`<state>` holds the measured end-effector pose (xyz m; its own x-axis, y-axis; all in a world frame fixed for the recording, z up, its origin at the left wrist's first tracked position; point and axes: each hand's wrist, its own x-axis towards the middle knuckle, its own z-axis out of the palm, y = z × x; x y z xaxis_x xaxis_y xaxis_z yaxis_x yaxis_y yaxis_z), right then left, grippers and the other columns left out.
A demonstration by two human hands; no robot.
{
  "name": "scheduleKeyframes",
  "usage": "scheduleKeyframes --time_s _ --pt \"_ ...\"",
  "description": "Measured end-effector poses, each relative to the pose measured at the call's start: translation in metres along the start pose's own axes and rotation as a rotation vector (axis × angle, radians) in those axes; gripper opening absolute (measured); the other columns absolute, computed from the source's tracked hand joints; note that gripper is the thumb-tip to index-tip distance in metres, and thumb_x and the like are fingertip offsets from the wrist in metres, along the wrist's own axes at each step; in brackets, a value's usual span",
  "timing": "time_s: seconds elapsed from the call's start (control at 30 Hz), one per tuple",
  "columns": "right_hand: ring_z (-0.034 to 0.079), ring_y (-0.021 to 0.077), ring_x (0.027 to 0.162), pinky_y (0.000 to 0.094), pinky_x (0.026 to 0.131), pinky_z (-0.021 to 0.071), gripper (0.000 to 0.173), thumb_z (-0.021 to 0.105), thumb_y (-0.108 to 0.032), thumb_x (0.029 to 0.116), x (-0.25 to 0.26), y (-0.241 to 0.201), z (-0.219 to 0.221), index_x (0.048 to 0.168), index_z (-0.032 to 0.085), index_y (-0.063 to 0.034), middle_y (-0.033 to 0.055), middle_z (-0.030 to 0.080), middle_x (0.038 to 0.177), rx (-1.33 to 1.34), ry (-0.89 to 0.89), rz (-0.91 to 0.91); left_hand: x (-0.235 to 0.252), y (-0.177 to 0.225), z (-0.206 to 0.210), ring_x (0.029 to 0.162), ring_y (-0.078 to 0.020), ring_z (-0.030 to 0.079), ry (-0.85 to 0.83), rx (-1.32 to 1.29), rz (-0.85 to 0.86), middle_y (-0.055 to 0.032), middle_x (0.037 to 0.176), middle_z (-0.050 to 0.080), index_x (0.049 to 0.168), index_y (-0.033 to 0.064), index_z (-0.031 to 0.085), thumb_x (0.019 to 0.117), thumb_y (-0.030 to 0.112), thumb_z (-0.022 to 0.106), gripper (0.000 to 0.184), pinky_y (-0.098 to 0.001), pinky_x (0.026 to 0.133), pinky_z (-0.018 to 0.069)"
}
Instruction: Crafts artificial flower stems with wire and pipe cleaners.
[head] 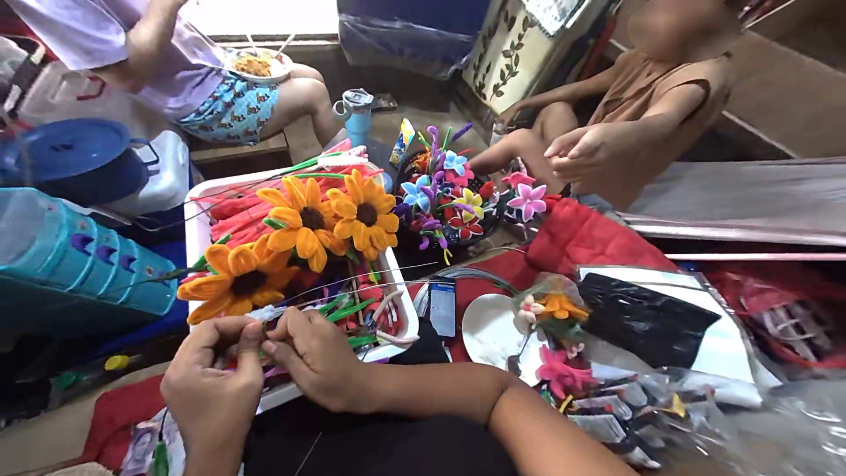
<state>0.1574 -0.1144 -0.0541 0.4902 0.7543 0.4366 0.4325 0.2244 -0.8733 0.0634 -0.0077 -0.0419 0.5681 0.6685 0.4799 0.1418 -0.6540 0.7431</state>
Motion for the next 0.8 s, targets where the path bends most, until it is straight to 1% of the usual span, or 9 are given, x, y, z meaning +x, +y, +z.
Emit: scheduleKeyframes --time_s 0.13,0.23,0.3,0.37,0.4,0.5,0.57,0.7,0.8 --pt "0.064 0.0241 0.081 0.0415 0.089 0.0483 0.017 0.054 -0.010 0.1029 -0.002 -0.001 0.005 0.097 0.063 0.0034 0.0126 0.066 0.082 -0.082 0.015 -0.056 -0.001 0.000 -0.005 0.072 0.0081 0.055 -0.018 0.042 0.011 0.0002 0.083 0.064 0.092 -0.0018 0.066 0.0929 0.022 0.064 0.024 -0.0077 0.065 0.0455" --pt "0.066 0.0247 0.075 0.0431 0.087 0.0499 0.014 0.057 -0.005 0.0988 -0.007 0.000 0.014 0.091 0.066 0.0019 0.0117 0.067 0.077 -0.245 0.046 -0.163 0.004 -0.001 -0.008 0.074 -0.0002 0.057 -0.054 0.101 0.013 -0.0088 0.085 0.065 0.095 -0.0073 0.066 0.0944 0.014 0.063 0.021 -0.0147 0.066 0.0479" --pt "0.069 0.0234 0.068 0.0418 0.085 0.0540 0.011 0.066 -0.005 0.0930 -0.024 -0.006 0.033 0.086 0.074 -0.0007 0.0100 0.070 0.069 -0.382 0.044 -0.276 0.015 -0.007 -0.016 0.076 -0.0079 0.058 -0.018 0.124 -0.008 -0.0181 0.090 0.065 0.102 -0.0138 0.063 0.0985 0.009 0.059 0.023 -0.0217 0.068 0.0492" --pt "0.066 0.0260 0.064 0.0433 0.085 0.0509 0.018 0.060 -0.009 0.0963 -0.035 -0.004 0.045 0.086 0.070 0.0006 0.0113 0.064 0.061 -0.323 -0.004 -0.352 0.028 -0.012 -0.028 0.078 -0.0021 0.056 0.030 0.147 0.014 -0.0152 0.091 0.064 0.105 -0.0137 0.063 0.1016 0.013 0.060 0.027 -0.0162 0.069 0.0475" --pt "0.065 0.0233 0.065 0.0428 0.086 0.0495 0.018 0.058 -0.011 0.0971 -0.030 -0.006 0.042 0.088 0.070 -0.0011 0.0090 0.064 0.063 -0.318 -0.013 -0.344 0.032 -0.012 -0.033 0.079 -0.0010 0.057 0.036 0.154 0.060 -0.0142 0.091 0.064 0.104 -0.0122 0.064 0.1019 0.015 0.061 0.028 -0.0145 0.070 0.0475" --pt "0.068 0.0174 0.068 0.0453 0.087 0.0508 0.015 0.062 -0.016 0.1008 0.003 -0.002 0.012 0.104 0.071 -0.0044 0.0044 0.071 0.075 -0.309 -0.001 -0.270 0.034 -0.011 -0.045 0.083 -0.0082 0.062 0.035 0.184 0.168 -0.0151 0.090 0.067 0.101 -0.0076 0.070 0.1022 0.017 0.063 0.026 -0.0193 0.074 0.0511" --pt "0.067 0.0172 0.066 0.0467 0.083 0.0509 0.017 0.064 -0.020 0.1011 0.012 0.001 -0.005 0.108 0.070 -0.0051 0.0035 0.071 0.074 -0.361 -0.013 -0.209 0.030 -0.013 -0.050 0.082 -0.0112 0.063 0.027 0.205 0.191 -0.0148 0.089 0.068 0.101 -0.0045 0.073 0.1022 0.017 0.064 0.023 -0.0213 0.073 0.0509" --pt "0.070 0.0240 0.069 0.0564 0.086 0.0505 0.032 0.072 -0.032 0.0956 0.010 0.012 -0.021 0.112 0.068 -0.0053 0.0072 0.071 0.073 -0.492 -0.208 -0.010 0.022 -0.013 -0.057 0.090 -0.0162 0.067 -0.126 0.194 0.188 -0.0197 0.097 0.072 0.108 -0.0039 0.075 0.1023 0.017 0.064 0.024 -0.0253 0.082 0.0534" --pt "0.069 0.0267 0.071 0.0596 0.088 0.0476 0.048 0.078 -0.042 0.0887 0.008 0.018 -0.025 0.118 0.067 -0.0049 0.0090 0.071 0.074 -0.543 -0.311 0.048 0.016 -0.015 -0.057 0.090 -0.0195 0.067 -0.183 0.189 0.163 -0.0214 0.097 0.071 0.108 -0.0034 0.075 0.1021 0.017 0.064 0.023 -0.0278 0.082 0.0529"
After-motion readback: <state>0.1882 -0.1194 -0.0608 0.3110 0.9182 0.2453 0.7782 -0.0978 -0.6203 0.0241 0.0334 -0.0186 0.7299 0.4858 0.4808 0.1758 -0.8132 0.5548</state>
